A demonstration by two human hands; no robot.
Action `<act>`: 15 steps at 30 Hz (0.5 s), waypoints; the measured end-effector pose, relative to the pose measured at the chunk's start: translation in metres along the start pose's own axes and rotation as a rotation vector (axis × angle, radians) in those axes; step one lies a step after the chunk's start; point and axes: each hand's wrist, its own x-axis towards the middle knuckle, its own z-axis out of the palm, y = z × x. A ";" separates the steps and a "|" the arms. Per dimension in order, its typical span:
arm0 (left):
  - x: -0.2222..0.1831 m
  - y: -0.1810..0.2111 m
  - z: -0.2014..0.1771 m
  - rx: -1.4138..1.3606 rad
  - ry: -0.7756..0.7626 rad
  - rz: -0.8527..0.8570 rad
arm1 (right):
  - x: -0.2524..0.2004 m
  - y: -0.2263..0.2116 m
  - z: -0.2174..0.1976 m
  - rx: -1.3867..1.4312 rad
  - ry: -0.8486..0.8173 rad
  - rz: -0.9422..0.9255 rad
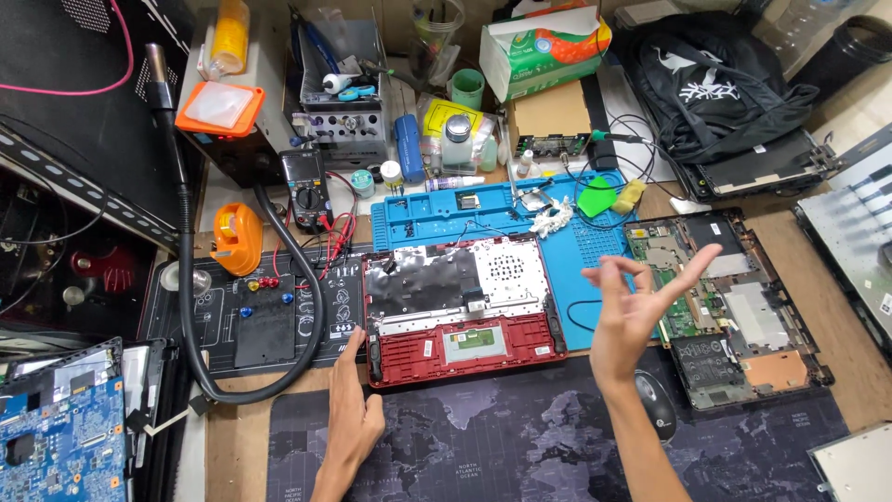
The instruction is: Disassembling a laptop by removing screws and separating the chassis components on a repair bench.
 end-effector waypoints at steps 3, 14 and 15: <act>0.000 0.001 -0.001 0.002 -0.005 0.012 | 0.010 0.021 -0.004 0.005 -0.069 -0.167; 0.011 -0.001 0.000 -0.019 0.074 -0.063 | -0.010 0.106 -0.003 -0.714 -0.581 -0.082; 0.014 0.000 -0.001 -0.015 0.088 -0.080 | -0.010 0.105 -0.003 -0.710 -0.579 -0.082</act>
